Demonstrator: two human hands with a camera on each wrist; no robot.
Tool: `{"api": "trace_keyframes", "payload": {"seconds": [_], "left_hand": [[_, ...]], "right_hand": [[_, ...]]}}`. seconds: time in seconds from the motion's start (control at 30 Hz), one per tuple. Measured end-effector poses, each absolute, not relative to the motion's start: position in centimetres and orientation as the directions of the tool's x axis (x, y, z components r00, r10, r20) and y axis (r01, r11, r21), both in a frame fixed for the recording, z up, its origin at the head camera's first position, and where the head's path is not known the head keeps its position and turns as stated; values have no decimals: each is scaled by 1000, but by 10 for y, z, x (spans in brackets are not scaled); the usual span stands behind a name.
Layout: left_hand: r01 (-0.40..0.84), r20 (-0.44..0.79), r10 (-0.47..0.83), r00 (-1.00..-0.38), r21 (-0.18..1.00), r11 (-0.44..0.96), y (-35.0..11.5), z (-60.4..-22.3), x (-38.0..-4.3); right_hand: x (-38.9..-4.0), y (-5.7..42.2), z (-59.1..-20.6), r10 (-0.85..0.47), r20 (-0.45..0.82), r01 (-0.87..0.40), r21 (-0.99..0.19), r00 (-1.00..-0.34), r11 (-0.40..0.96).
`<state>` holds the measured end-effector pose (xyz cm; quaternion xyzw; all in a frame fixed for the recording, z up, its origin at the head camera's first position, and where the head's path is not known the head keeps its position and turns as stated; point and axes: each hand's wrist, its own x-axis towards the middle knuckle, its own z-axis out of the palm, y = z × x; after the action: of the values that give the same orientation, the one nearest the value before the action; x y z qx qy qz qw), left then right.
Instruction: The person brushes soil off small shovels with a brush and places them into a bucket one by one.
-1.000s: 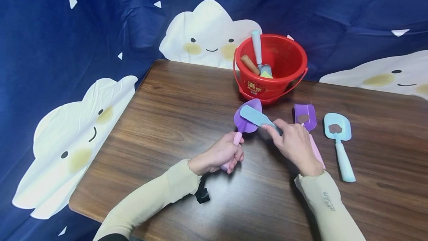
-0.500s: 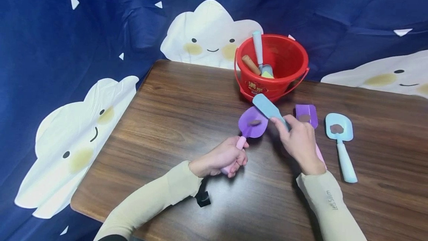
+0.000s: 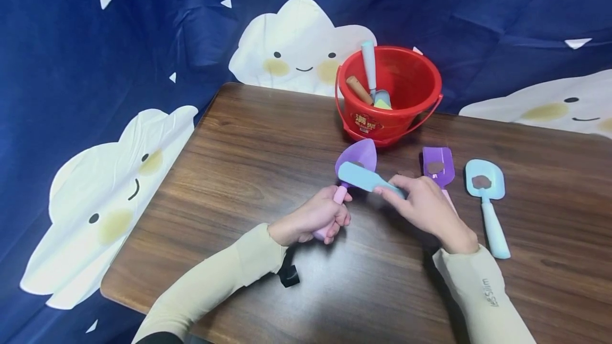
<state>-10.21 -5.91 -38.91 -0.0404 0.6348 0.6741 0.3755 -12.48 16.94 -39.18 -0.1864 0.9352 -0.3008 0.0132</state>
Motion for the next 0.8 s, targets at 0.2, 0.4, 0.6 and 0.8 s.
{"api": "trace_keyframes", "payload": {"seconds": [0.2,0.4,0.6,0.8], "left_hand": [[-567,-540,471,-697,818,99,-59,-392,-99],[-573,-550,494,-673,810,122,-58,-395,-95],[-559,-539,499,-679,819,125,-58,-395,-93],[-557,-540,485,-688,821,126,-59,-394,-94]], "right_hand": [[-127,171,-397,-300,214,-368,-472,-930,802],[-130,175,-402,-198,269,-307,-462,-942,832],[-129,176,-402,-129,357,-302,-487,-925,819],[-126,175,-396,-130,332,-304,-549,-934,779]]}}
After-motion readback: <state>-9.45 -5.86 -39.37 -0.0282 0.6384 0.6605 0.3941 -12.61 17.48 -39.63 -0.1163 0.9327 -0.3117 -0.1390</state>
